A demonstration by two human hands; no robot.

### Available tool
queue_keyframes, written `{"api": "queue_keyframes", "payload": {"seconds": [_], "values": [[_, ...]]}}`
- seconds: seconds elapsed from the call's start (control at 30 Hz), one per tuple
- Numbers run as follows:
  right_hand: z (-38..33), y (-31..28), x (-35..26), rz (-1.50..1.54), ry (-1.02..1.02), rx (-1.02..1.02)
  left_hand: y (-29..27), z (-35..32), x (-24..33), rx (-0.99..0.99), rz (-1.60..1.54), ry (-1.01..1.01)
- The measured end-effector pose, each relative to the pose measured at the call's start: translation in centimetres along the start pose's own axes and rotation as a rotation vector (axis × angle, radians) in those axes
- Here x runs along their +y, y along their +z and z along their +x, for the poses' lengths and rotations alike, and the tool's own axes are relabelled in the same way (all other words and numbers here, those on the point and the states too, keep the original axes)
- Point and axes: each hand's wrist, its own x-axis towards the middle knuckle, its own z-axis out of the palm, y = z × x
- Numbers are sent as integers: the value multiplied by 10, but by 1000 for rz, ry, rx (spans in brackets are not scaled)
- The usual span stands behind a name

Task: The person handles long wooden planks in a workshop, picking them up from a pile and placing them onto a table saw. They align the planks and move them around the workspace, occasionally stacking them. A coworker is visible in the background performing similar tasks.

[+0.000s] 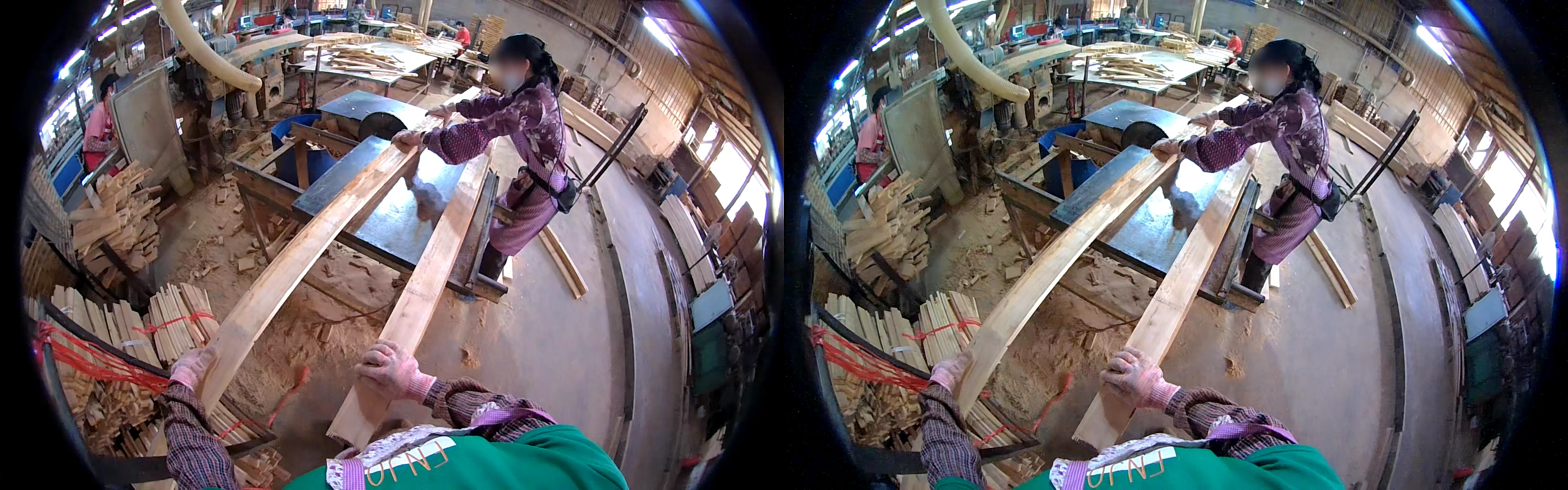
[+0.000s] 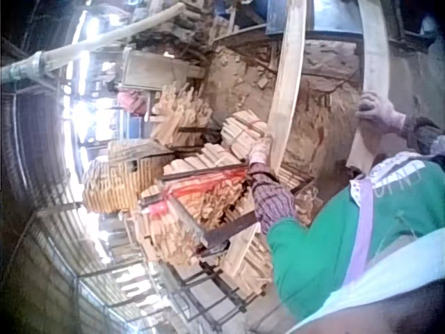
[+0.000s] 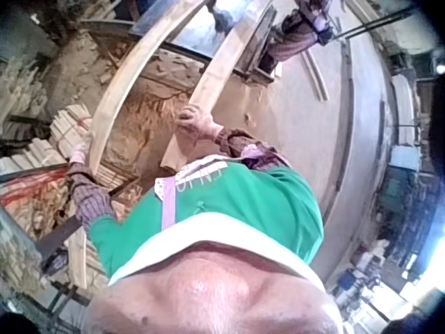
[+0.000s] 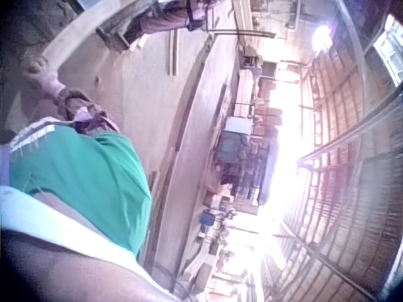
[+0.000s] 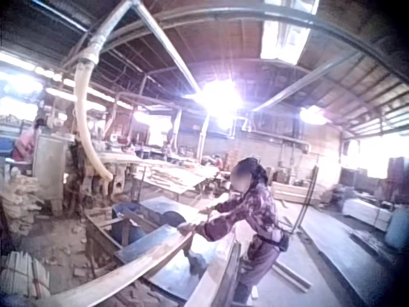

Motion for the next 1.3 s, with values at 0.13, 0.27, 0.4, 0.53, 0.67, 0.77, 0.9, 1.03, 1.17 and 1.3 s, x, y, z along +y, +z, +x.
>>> {"api": "queue_keyframes", "payload": {"seconds": [0.13, 0.27, 0.4, 0.53, 0.67, 0.77, 0.9, 1.03, 1.17, 1.3], "values": [[-7, 4, 4, 1, 8, 10, -17, -38, 55, 45, 218, -77], [-13, 5, 6, 13, 7, 15, -9, -78, 98, 67, 149, -74], [-14, 5, 7, 3, 13, 38, -1, -90, 111, 125, 255, -11], [-15, 4, 7, 48, 13, -3, -1, -78, 105, 122, 345, -92], [-15, 2, 8, 14, 18, -5, -5, -67, 97, 148, 243, -23], [-16, 2, 8, 8, 48, -32, -6, -65, 95, 136, 263, -8], [-15, 3, 9, 23, 54, -5, -3, -65, 92, 148, 227, -44], [-16, 3, 8, 16, 27, -12, 10, -70, 86, 326, 392, -41], [-16, 1, 8, 3, 36, -18, 56, -98, 101, 727, 284, 261], [-17, 0, 7, 8, 71, -70, 135, -161, 160, 467, -185, 578]]}}
